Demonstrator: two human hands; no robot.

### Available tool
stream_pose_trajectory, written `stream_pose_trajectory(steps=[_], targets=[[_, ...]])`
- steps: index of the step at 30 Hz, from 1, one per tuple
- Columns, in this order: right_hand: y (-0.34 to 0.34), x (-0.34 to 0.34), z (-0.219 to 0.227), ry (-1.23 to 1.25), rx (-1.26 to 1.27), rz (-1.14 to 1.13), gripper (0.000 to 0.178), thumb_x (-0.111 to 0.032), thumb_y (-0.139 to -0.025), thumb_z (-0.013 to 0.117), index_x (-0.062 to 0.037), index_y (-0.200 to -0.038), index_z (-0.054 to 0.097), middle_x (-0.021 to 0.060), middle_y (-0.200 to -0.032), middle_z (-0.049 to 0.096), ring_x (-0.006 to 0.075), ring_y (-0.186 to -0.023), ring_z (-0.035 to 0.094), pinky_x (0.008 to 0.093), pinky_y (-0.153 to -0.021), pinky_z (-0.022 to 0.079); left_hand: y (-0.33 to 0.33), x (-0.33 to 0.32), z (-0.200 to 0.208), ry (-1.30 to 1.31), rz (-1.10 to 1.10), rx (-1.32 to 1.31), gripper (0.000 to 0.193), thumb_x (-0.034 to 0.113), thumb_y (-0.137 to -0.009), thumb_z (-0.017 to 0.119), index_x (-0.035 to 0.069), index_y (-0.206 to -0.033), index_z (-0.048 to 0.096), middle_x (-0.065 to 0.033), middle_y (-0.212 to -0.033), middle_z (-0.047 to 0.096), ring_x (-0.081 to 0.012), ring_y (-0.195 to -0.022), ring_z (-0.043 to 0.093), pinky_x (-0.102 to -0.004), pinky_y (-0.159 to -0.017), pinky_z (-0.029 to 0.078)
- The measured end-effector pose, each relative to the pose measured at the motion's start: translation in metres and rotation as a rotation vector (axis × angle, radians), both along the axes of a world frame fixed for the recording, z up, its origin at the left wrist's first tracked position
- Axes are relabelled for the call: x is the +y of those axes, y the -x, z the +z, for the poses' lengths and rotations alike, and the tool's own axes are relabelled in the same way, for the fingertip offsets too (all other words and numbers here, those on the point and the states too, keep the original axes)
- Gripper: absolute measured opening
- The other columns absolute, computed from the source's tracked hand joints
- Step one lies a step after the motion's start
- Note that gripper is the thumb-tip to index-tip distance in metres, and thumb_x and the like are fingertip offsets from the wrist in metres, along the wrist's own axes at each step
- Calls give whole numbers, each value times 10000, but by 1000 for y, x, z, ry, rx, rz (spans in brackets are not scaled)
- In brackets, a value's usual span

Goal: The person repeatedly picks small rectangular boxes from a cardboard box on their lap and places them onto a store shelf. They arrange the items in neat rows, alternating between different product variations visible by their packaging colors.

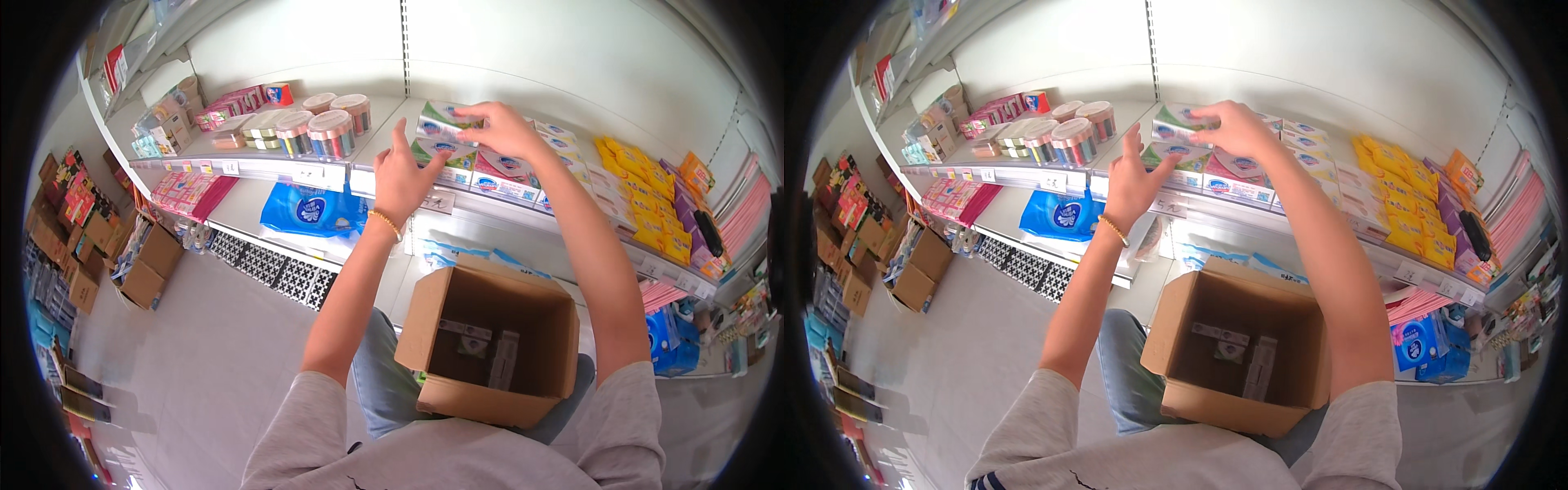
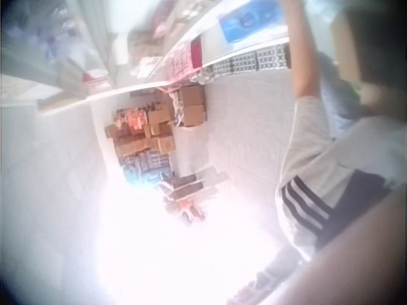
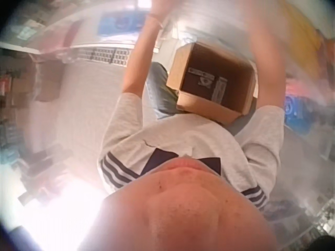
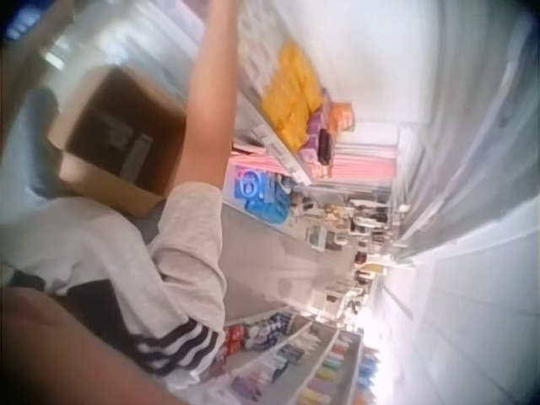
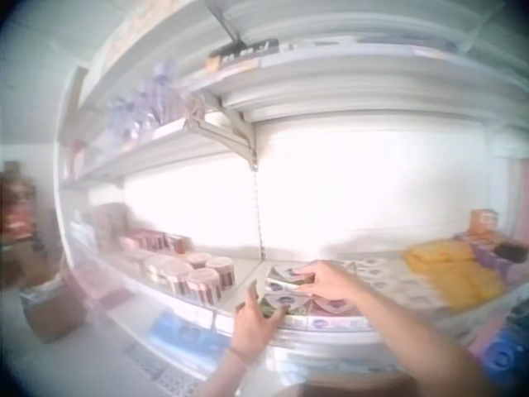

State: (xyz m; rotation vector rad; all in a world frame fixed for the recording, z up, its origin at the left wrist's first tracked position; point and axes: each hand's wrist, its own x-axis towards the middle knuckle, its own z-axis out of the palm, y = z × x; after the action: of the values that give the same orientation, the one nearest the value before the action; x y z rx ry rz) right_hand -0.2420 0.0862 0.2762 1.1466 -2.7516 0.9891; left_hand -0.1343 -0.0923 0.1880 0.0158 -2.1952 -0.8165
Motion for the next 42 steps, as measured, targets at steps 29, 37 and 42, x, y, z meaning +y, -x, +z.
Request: stream_pose_trajectory(steps=[29, 37, 42], targets=[[-216, 145, -152, 343, -234, -46, 193, 29, -967, 542, 31, -1104, 678, 106, -1055, 733, 201, -1010, 693, 325, -931, 518, -65, 67, -29, 41, -443, 227, 317, 63, -860, 707, 30, -1170, 648, -159, -1075, 715, -346, -1011, 698, -398, -892, 544], [-271, 191, -317, -275, -551, -160, 281, -154, -956, 555, -52, -1172, 703, 213, -994, 727, 405, -965, 685, 497, -853, 548, -66, 182, -187, 884, -935, -913, 266, 252, -911, 678, 67, -1103, 687, -118, -1021, 725, -318, -975, 706, -439, -832, 561], [-279, 175, -304, -230, -523, -146, 285, -131, -953, 549, -35, -1178, 695, 204, -1025, 725, 411, -982, 675, 486, -863, 544, -24, 224, -294, 1117, -952, -1284, 331, 185, -879, 705, 39, -1176, 728, -166, -1211, 721, -347, -1087, 709, -451, -873, 581]])
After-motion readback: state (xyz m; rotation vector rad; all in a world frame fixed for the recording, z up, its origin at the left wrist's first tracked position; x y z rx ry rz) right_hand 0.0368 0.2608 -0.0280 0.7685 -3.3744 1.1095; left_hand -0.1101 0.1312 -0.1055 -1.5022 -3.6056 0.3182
